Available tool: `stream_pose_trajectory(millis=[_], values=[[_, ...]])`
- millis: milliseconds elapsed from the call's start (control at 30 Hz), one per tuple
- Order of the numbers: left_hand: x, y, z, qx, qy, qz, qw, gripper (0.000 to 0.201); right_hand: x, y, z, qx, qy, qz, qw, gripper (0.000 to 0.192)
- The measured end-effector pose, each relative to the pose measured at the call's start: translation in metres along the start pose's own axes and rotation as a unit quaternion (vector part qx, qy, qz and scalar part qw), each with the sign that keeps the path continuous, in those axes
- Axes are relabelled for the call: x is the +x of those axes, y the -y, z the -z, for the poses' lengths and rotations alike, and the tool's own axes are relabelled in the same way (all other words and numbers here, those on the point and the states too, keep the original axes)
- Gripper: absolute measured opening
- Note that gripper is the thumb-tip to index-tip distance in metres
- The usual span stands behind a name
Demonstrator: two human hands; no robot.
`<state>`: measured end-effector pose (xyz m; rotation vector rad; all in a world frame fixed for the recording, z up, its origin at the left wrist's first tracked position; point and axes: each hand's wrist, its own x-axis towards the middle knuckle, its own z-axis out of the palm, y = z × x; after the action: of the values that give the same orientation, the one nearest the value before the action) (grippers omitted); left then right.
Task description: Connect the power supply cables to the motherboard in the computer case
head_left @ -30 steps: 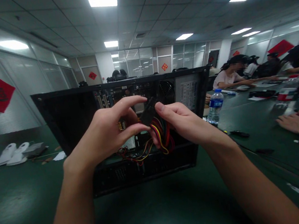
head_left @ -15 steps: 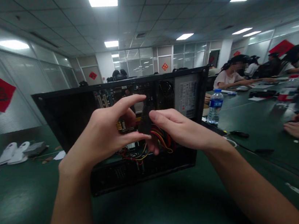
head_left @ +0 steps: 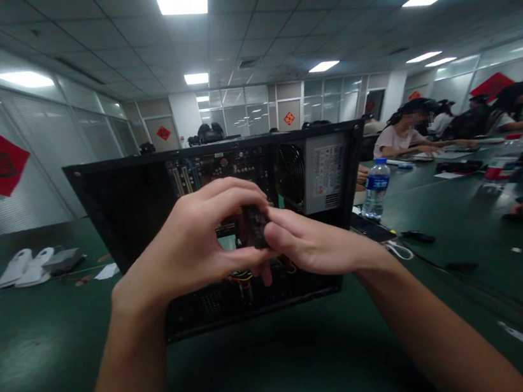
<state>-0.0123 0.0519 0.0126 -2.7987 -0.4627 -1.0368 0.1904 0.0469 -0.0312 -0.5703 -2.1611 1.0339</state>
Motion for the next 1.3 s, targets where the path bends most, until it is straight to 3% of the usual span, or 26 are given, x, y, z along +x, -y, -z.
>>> stream_pose_trajectory(millis=[100,200,300,433,600,767,967,1133,1300], values=[[0.002,-0.005,-0.006,-0.044,-0.011,-0.019,0.999,0.02,-0.003,0.001,0.001,0.028,0.093,-0.027,0.995,0.084],[0.004,-0.008,-0.011,-0.08,0.002,-0.002,0.997,0.026,-0.006,0.005,0.002,0.086,0.156,-0.06,0.982,0.078],[0.006,-0.007,-0.012,-0.082,0.01,0.026,0.996,0.022,-0.007,0.006,0.002,0.073,0.076,-0.039,0.994,0.072],[0.004,0.001,-0.011,-0.072,0.032,0.054,0.995,0.034,-0.004,0.005,0.001,0.022,-0.054,0.002,0.998,0.07],[0.001,0.009,-0.009,-0.08,0.045,0.079,0.993,0.047,-0.003,0.004,0.003,0.019,-0.097,0.017,0.995,0.06],[0.003,0.006,-0.012,-0.101,0.109,0.09,0.985,0.064,-0.002,0.006,0.003,0.002,-0.161,0.038,0.986,0.057],[0.007,0.003,-0.019,-0.111,0.119,0.11,0.981,0.037,0.001,0.012,-0.005,-0.115,-0.161,0.09,0.976,0.05],[0.006,0.005,-0.018,-0.074,0.118,0.096,0.986,0.053,0.0,0.013,-0.006,-0.212,-0.155,0.072,0.962,0.043],[0.005,0.006,-0.018,-0.062,0.098,0.084,0.99,0.062,-0.002,0.013,-0.002,-0.21,-0.155,0.05,0.964,0.043]])
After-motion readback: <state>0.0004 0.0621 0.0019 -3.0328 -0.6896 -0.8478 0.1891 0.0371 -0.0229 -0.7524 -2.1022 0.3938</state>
